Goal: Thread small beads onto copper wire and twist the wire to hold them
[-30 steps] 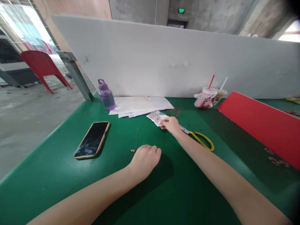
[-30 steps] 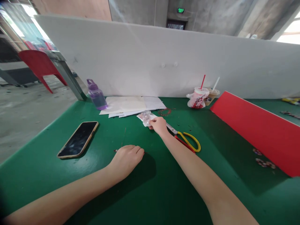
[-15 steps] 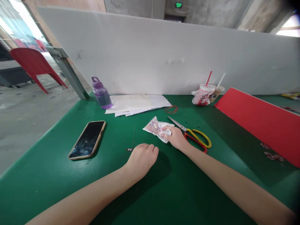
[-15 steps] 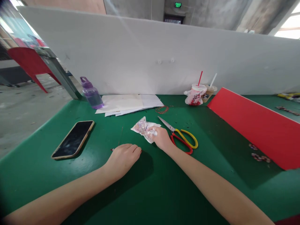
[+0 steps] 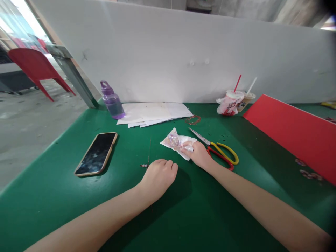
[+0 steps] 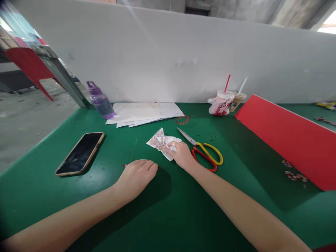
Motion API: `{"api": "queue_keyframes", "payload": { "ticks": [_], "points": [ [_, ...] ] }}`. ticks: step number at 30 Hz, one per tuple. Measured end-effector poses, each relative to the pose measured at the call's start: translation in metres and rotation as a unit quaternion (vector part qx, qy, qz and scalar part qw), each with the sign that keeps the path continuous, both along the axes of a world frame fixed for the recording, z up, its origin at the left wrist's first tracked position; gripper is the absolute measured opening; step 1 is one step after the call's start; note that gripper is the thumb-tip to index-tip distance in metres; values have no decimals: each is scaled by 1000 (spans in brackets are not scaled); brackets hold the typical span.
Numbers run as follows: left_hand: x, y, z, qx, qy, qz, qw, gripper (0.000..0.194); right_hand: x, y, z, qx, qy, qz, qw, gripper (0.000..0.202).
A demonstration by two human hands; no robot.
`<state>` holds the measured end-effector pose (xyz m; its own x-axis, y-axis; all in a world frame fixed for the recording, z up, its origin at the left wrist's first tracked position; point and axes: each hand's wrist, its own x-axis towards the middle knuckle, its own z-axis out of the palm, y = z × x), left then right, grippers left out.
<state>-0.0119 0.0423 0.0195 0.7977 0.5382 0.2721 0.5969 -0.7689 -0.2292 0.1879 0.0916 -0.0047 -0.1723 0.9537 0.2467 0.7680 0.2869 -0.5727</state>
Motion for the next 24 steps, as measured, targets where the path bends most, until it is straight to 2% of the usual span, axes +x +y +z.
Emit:
{"api": "queue_keyframes", "payload": {
  "ticks": [7,13,18,24],
  "points": [
    [0,1,-1,-2,-3,-1,1000,23,2,2,-1,-14,-3,33,999,23],
    [-1,1,0,-5,-3,-4,1000,23,0,-1,-1,-9,10,23,1000,20],
    [-1,1,-1,-2,-8,2,1000,24,5,-1,10,-42,34,12,998,18],
    [0,0,0,1,-16,8,1000,22,27,5,30,-96,39,-3,995,18]
  ]
}}
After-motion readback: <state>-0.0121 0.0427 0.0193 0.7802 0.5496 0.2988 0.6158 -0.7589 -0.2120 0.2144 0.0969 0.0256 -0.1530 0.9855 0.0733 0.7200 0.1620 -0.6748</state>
